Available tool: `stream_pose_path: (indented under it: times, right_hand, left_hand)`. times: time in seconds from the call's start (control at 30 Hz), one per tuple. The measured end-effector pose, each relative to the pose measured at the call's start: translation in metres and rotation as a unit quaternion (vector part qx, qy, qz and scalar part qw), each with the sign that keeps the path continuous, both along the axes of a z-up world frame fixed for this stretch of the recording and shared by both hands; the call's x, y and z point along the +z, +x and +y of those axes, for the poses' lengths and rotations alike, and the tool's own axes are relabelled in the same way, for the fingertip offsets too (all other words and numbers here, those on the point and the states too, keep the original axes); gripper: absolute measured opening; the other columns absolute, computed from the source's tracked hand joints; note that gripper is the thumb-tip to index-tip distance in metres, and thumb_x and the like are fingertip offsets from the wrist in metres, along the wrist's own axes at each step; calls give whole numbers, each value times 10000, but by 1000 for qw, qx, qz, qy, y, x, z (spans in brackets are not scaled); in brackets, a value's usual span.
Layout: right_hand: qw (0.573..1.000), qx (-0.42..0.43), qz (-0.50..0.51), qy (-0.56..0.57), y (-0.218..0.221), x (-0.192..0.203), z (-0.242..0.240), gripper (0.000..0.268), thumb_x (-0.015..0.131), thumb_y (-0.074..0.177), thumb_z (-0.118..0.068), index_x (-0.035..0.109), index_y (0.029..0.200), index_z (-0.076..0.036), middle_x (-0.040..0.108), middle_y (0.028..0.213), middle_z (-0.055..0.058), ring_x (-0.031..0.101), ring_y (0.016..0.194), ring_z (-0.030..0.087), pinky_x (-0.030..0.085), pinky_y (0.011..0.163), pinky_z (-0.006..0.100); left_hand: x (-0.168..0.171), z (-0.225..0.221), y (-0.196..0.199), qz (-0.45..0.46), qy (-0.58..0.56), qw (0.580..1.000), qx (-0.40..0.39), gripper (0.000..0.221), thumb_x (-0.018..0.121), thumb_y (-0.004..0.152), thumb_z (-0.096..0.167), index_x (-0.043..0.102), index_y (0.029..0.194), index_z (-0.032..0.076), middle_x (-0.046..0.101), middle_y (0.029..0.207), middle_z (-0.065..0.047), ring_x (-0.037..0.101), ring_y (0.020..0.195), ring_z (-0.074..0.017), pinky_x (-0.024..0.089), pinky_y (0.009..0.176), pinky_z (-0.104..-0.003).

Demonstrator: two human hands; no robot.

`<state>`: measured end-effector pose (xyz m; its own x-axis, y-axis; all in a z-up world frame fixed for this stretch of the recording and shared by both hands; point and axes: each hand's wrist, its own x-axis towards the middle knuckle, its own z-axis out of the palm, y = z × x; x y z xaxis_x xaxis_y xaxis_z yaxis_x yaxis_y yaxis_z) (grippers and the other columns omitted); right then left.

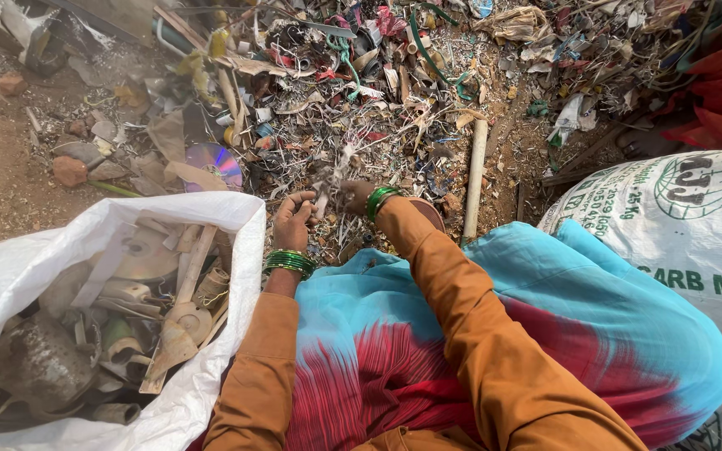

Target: The person sits on the ground and sorts through a pile of waste, picking up wire, scrap metal, and plastic pieces by hand and placing them into a white bag.

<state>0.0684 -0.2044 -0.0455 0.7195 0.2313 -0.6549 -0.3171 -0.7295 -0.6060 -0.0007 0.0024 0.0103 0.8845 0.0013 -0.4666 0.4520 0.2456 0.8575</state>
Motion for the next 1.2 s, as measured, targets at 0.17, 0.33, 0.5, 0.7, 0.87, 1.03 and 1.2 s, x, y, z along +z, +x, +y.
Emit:
stream_pose_path:
  times: [0.17, 0.33, 0.5, 0.7, 0.87, 1.03, 1.2]
  right_hand:
    - [939, -321, -58, -114, 0, -18, -109, 337, 716, 927, -130, 719, 1244, -244, 780, 1201, 136, 722, 797, 158, 606, 649, 341]
    - [896, -368, -138, -206, 11, -12, -175, 337, 774, 851, -121, 683, 1175, -145, 736, 1111, 160, 726, 907, 295, 597, 803, 438]
    - [958, -216, -92, -164, -3, -6, -153, 223, 839, 861, -220, 756, 1024, -93, 767, 988, 123, 721, 889, 249, 574, 838, 423]
    - [939, -152, 38, 306, -29, 42, -76, 178, 811, 885, -176, 739, 990, -52, 734, 824, 18, 655, 710, 101, 537, 628, 273]
    - [939, -45, 127, 317, -17, 82, -29, 193, 754, 917, -237, 772, 1054, -103, 736, 807, -2, 591, 621, 67, 431, 511, 224]
    - [968, -216, -97, 83, 50, 66, 38, 220, 748, 918, -265, 754, 1108, -155, 794, 985, 58, 698, 776, 155, 559, 608, 282]
    - [981, 99, -139, -96, 94, 30, 119, 726, 844, 838, -178, 457, 1450, -216, 708, 1178, 193, 690, 1072, 362, 566, 873, 445]
  left_hand:
    - [-2, 0, -1, -23, 11, 1000, -3, 173, 572, 1001, 79, 690, 1127, 69, 671, 869, 4, 572, 686, -53, 488, 631, -211]
    - [-9, -1, -4, 5, -2, 1000, -15, 185, 557, 1004, 86, 697, 1126, 80, 650, 861, 17, 558, 661, -51, 472, 579, -209]
    - [-17, -5, -2, 6, 4, 1000, -23, 173, 600, 984, 104, 703, 1122, 80, 662, 873, 20, 561, 670, -49, 477, 586, -211]
    - [7, -17, -8, -31, 145, 985, -87, 343, 776, 888, 301, 736, 1162, 99, 647, 838, 5, 565, 715, -67, 477, 625, -247]
    - [25, -17, -8, -43, 243, 966, -74, 346, 778, 877, 414, 771, 950, 76, 712, 858, -8, 658, 755, -110, 542, 690, -296]
    - [4, -17, -9, 40, 329, 929, -167, 392, 706, 852, 434, 777, 886, 49, 738, 879, -134, 678, 779, -256, 547, 732, -389]
    - [-39, -24, -21, 56, 318, 848, -420, 398, 618, 762, 386, 781, 905, 53, 777, 960, -206, 758, 911, -333, 587, 860, -410]
